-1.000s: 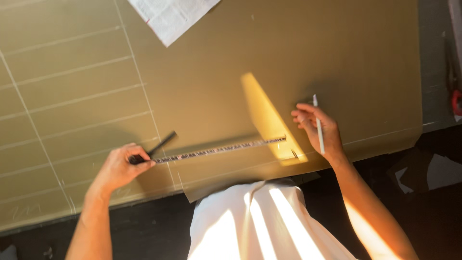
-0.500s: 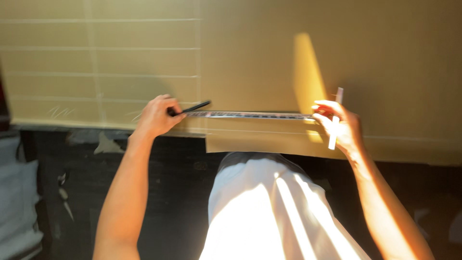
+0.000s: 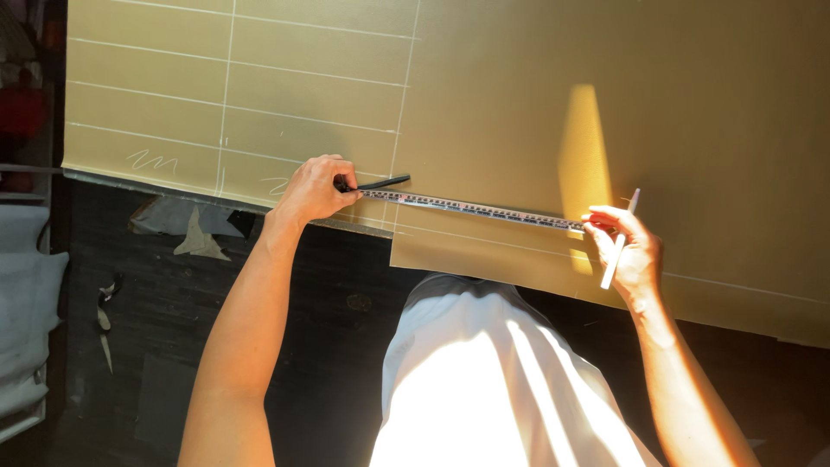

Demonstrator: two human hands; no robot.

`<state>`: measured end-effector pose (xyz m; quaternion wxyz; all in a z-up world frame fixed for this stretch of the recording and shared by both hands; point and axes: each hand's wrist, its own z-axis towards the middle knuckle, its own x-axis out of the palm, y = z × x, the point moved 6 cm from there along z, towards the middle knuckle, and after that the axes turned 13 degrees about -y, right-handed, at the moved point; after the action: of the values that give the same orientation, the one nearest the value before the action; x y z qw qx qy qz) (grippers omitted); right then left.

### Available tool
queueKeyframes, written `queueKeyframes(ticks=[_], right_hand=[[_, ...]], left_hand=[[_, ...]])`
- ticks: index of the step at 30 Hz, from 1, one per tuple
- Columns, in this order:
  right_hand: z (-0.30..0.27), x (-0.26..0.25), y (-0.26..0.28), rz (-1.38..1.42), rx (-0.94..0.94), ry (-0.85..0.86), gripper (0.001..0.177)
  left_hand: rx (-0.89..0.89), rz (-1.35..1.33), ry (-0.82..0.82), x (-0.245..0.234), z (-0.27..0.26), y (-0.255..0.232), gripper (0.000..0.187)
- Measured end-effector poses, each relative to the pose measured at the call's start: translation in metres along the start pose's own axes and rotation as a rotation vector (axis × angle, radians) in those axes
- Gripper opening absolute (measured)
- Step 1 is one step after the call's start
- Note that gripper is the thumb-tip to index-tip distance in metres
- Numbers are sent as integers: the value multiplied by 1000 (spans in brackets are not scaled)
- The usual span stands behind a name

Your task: The person measures and marks a large sheet of brown paper using a flexible measuring tape and a white pencil. They repeatedly reposition the tape, draw straight lines, and occasionally use a newspaper as a reference or spacer on the work surface.

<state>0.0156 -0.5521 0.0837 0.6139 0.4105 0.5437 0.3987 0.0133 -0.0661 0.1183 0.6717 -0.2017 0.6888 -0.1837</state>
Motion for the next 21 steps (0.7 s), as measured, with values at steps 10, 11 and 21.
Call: queueKeyframes(ticks=[10,11,21], right_hand=[[-6,-5,-10,1,123,-23,25],[1,-8,-11,1,130,-38,25],[-2,-163,-58,-239,-80,-497,21]], left_hand=[[4,61,47,5,-4,-5,19],[43,61,32,4,4,-12,19],[157,-113,-6,121,37,-156,14]])
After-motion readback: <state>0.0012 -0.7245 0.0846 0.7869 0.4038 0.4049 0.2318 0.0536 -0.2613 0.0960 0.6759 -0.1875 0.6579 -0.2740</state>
